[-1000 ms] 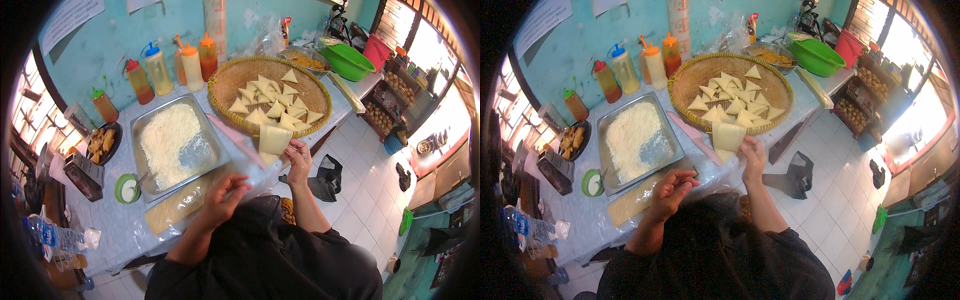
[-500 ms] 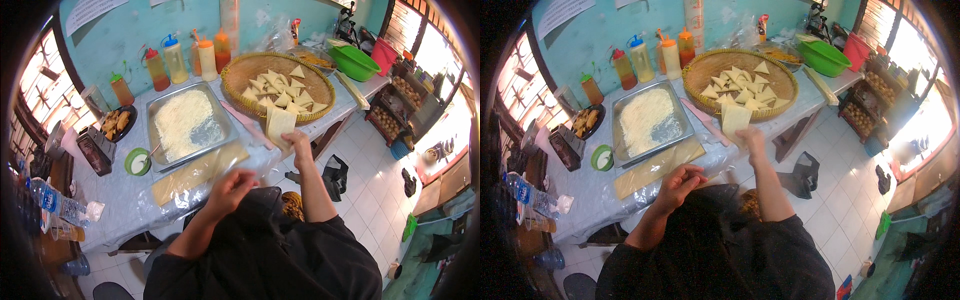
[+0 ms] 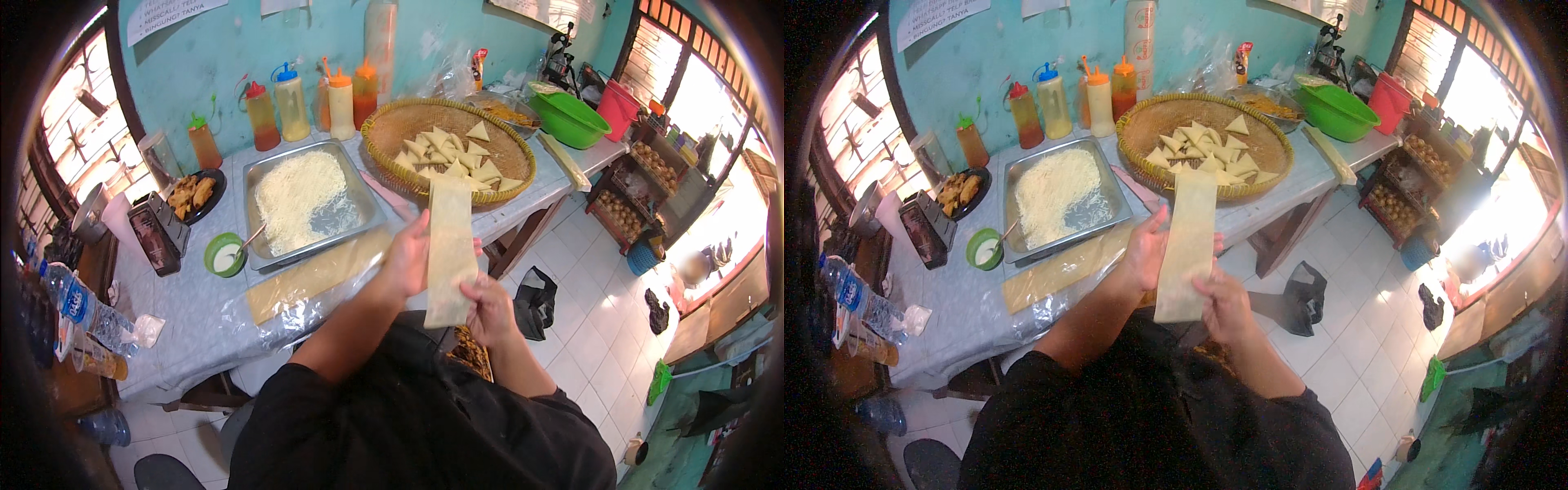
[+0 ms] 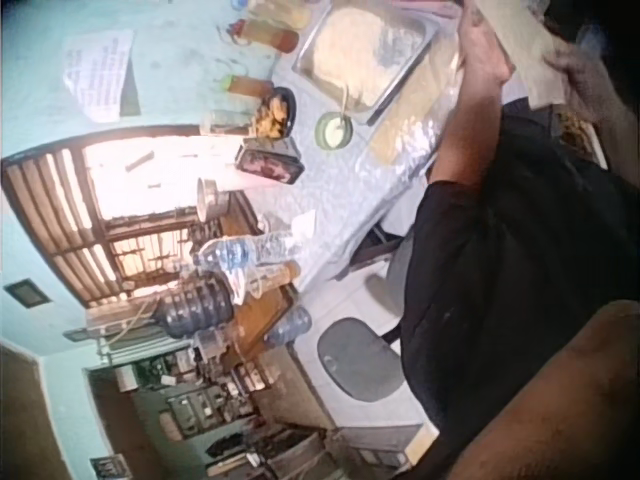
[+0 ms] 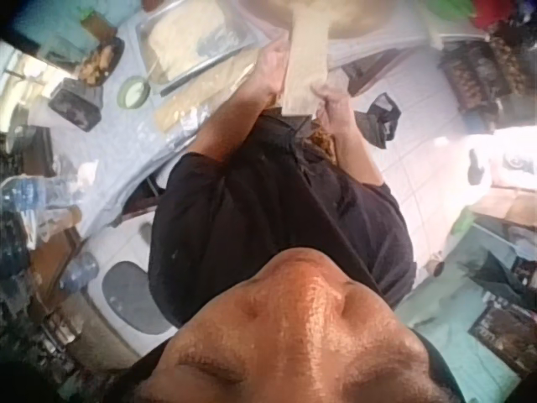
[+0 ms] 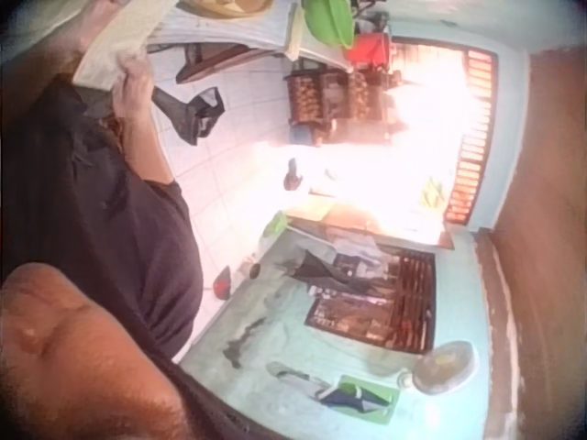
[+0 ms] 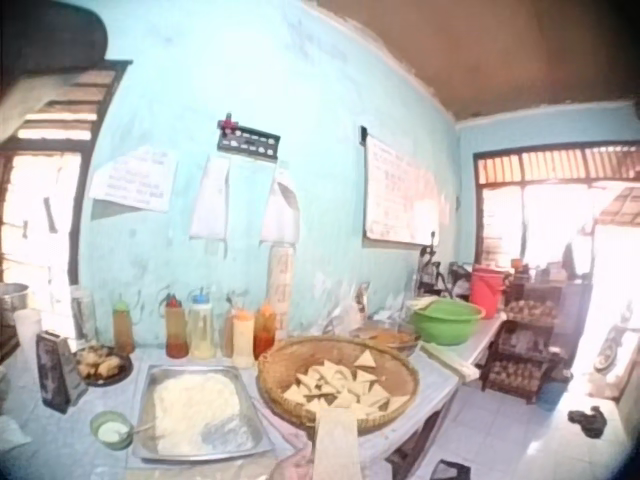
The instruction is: The person repeatedly folds thin square sheets into triangles, fills them with shredded white material from a tray, and seals the edges. The finished triangles are placed into a woven basket on the table.
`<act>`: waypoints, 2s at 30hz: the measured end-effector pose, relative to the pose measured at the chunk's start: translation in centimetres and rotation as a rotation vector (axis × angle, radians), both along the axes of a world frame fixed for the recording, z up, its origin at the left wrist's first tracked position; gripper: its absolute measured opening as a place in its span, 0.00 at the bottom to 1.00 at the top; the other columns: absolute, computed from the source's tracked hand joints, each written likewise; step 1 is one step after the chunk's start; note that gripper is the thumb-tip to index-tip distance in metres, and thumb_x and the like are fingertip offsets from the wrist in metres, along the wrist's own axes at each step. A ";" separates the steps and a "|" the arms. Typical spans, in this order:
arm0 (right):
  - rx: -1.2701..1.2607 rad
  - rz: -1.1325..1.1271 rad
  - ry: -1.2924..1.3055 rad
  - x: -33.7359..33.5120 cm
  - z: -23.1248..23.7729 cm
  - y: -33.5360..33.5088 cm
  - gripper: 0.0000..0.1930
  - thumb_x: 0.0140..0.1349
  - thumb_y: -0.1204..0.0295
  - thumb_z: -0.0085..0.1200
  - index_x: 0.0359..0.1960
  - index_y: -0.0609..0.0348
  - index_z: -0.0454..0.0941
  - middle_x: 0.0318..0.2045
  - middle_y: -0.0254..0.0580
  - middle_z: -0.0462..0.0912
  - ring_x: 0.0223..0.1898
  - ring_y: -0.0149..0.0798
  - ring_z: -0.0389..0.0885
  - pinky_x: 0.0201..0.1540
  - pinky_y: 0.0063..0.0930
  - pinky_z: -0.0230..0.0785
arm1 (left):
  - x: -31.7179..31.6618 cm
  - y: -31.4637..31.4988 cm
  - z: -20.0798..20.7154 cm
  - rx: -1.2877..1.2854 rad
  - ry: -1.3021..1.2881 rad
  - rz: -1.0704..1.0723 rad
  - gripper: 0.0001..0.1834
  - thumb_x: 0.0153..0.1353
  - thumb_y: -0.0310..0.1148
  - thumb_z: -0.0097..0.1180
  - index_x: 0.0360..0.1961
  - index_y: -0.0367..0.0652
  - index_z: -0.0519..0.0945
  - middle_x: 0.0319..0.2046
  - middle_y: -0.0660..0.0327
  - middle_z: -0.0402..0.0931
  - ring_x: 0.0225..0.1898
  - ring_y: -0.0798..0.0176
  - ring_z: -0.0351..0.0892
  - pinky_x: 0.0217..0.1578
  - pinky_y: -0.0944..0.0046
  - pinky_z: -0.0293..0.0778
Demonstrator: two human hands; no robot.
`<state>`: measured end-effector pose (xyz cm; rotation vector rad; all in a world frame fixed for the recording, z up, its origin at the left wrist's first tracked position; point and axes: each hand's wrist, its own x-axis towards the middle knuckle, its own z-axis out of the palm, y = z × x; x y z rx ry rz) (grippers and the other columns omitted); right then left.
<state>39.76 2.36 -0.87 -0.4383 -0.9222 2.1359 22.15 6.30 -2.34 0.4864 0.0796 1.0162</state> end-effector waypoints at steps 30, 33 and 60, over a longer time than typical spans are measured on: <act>-0.218 0.059 0.422 1.8 0.7 -1.0 0.19 0.56 0.82 0.45 0.51 0.73 0.64 0.47 0.55 0.74 0.49 0.49 0.76 0.54 0.41 0.70 | 0.2 -7.9 0.6 0.967 1.390 0.943 0.29 0.52 0.16 0.46 0.58 0.34 0.66 0.55 0.45 0.68 0.57 0.51 0.68 0.56 0.61 0.64; -0.166 0.020 0.370 1.1 0.8 -1.2 0.18 0.55 0.82 0.47 0.49 0.72 0.66 0.45 0.53 0.75 0.47 0.47 0.77 0.52 0.39 0.72 | 1.4 -9.1 0.4 0.880 1.178 0.861 0.25 0.60 0.21 0.45 0.60 0.31 0.62 0.58 0.46 0.65 0.60 0.54 0.65 0.57 0.61 0.62; 0.304 -0.064 -0.100 -3.0 7.7 -0.6 0.22 0.44 0.85 0.50 0.46 0.68 0.72 0.39 0.42 0.77 0.40 0.35 0.77 0.45 0.24 0.68 | -0.4 -11.3 3.8 0.402 0.373 0.672 0.40 0.59 0.45 0.50 0.64 0.30 0.52 0.56 0.50 0.63 0.57 0.57 0.64 0.58 0.58 0.58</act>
